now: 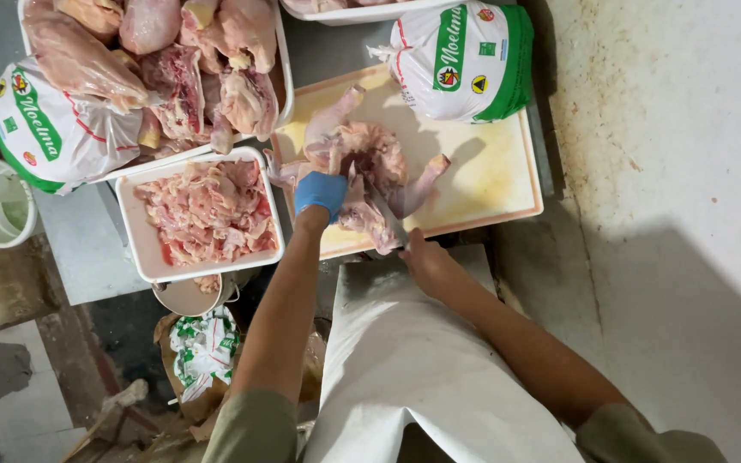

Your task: Deboning and portioning raw chicken pieces using a knife in a commercial food preparation setting.

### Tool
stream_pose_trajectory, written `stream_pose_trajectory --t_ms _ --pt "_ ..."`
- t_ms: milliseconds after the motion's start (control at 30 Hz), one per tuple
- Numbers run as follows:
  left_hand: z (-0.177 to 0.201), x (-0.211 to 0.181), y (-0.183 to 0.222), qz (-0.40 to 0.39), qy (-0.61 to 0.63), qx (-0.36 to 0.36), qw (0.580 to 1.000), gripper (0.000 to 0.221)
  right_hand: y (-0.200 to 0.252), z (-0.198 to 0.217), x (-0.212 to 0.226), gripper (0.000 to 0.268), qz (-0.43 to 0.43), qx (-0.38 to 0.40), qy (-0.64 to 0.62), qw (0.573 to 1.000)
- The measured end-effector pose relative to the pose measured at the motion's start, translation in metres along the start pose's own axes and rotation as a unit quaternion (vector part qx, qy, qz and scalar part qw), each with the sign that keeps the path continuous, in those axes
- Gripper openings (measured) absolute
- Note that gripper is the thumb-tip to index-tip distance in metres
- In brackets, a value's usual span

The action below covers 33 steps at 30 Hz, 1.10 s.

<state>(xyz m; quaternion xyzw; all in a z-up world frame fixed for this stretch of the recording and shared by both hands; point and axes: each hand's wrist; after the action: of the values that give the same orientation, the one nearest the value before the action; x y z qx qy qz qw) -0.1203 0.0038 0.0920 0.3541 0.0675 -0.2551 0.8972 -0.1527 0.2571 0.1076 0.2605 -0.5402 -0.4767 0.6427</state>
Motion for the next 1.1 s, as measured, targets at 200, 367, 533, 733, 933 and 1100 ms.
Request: stream_pose_trajectory --t_ms 200,367,533,733,933,1100 --pt "-0.044 0.041 -0.021 -0.035 0.062 -0.01 0.997 0.056 0.072 0.058 -0.039 0.046 -0.014 0.014 0.202 0.979" --pt "-0.039 0.028 0.024 -0.054 0.111 -0.012 0.992 0.051 0.114 0.1 0.036 0.036 -0.023 -0.035 0.262 0.964" --pt "-0.073 0.044 0.009 -0.081 0.084 -0.024 0.993 0.048 0.082 0.12 0.088 0.044 0.001 -0.054 0.359 0.932" --pt "-0.074 0.048 0.025 -0.09 0.11 -0.04 0.989 0.043 0.032 0.091 0.099 0.062 -0.024 0.007 0.405 0.914" --pt "-0.073 0.076 0.011 -0.078 0.195 -0.078 0.975 0.054 0.057 0.1 0.11 0.053 0.033 -0.011 0.383 0.923" --pt "-0.08 0.058 -0.004 -0.051 0.309 -0.116 0.942 0.059 0.12 0.115 0.076 0.04 -0.011 -0.133 0.308 0.942"
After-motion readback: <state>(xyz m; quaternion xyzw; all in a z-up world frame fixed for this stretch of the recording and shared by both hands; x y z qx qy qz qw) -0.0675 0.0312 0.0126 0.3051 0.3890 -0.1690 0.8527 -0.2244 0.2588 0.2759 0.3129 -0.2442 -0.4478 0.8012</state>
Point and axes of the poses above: each hand's wrist, its own y-axis away from the middle knuckle, its own z-axis out of the back of the hand, x = y × z, and after that the axes turned 15 degrees about -z, right-handed
